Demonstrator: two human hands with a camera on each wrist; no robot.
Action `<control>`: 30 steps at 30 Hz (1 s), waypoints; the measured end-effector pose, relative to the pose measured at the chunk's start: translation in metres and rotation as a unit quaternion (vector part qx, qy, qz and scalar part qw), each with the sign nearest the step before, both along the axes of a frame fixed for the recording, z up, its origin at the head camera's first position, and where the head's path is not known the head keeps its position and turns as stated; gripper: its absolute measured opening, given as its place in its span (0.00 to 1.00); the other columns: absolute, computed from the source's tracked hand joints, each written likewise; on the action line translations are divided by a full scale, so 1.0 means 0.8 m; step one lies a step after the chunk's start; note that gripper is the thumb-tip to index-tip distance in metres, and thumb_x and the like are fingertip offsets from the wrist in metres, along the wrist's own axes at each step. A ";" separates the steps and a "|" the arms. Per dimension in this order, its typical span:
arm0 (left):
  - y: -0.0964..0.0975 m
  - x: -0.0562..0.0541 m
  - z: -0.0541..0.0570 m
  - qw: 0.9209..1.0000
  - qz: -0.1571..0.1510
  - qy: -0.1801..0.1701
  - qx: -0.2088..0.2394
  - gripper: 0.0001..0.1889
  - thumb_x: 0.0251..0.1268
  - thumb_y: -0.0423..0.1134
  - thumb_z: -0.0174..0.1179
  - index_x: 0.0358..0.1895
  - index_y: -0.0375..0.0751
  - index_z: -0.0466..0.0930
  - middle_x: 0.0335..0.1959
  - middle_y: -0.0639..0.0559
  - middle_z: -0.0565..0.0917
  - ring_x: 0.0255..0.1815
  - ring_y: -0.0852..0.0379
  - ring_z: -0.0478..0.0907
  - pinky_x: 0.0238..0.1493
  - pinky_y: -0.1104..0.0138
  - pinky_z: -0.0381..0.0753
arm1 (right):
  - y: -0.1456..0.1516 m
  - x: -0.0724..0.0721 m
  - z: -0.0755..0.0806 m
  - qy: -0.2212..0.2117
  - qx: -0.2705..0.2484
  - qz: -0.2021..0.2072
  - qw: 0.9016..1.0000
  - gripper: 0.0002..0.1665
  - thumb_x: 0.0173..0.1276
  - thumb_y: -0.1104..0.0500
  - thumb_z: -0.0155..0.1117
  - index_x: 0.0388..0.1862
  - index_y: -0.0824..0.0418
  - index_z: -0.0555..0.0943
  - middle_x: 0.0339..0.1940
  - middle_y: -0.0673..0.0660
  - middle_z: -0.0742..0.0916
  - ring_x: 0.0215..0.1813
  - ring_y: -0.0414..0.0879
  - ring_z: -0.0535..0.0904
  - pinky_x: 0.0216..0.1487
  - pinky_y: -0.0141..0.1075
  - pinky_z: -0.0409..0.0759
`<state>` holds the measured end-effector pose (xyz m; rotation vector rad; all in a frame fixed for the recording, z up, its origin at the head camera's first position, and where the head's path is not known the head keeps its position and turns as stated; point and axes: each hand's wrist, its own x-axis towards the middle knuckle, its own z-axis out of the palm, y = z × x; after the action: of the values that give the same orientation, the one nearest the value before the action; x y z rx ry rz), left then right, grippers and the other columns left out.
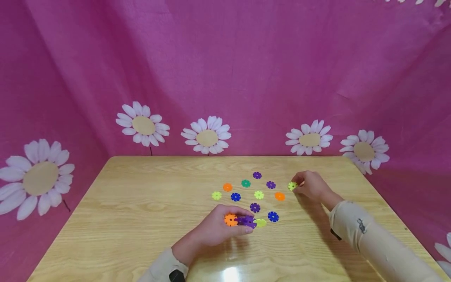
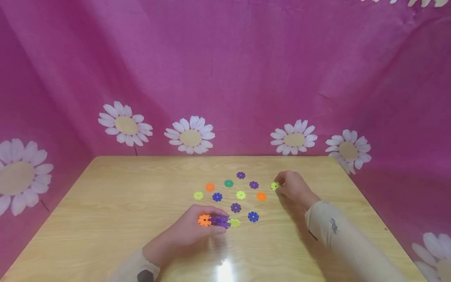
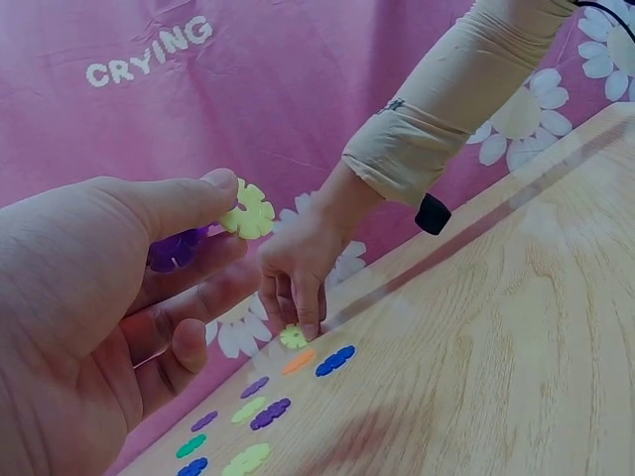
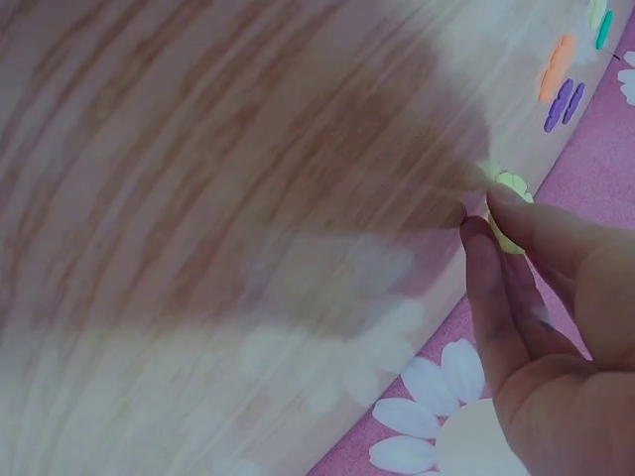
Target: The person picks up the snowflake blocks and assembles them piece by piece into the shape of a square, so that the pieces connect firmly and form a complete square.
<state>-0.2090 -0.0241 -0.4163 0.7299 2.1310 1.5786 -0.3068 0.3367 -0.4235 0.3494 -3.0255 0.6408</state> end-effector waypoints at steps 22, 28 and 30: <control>-0.001 -0.001 -0.002 1.000 0.018 -0.005 -0.010 0.19 0.61 0.55 0.69 0.55 0.61 0.84 0.55 0.63 0.84 0.64 0.56 0.75 0.71 0.44 0.66 | -0.025 0.044 0.005 -0.084 -0.211 -0.072 0.971 0.18 0.65 0.60 0.71 0.50 0.69 0.86 0.43 0.64 0.89 0.35 0.47 0.86 0.36 0.37 0.87; -0.002 -0.002 -0.002 1.000 0.017 -0.007 0.000 0.20 0.62 0.53 0.69 0.57 0.57 0.84 0.55 0.63 0.84 0.63 0.57 0.76 0.72 0.45 0.66 | -0.045 0.060 0.013 -0.113 -0.266 -0.067 0.955 0.19 0.64 0.58 0.73 0.51 0.68 0.86 0.43 0.60 0.89 0.38 0.45 0.86 0.41 0.40 0.88; -0.002 -0.002 -0.002 1.000 0.017 -0.004 0.002 0.19 0.62 0.53 0.69 0.56 0.59 0.84 0.55 0.63 0.84 0.63 0.57 0.76 0.72 0.46 0.66 | -0.053 0.068 0.017 -0.120 -0.289 -0.058 0.948 0.20 0.64 0.58 0.73 0.51 0.68 0.85 0.42 0.59 0.89 0.38 0.46 0.87 0.42 0.41 0.88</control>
<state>-0.2110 -0.0254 -0.4178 0.6910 2.1448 1.6014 -0.2521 0.2945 -0.4099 0.0687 -2.8398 1.5959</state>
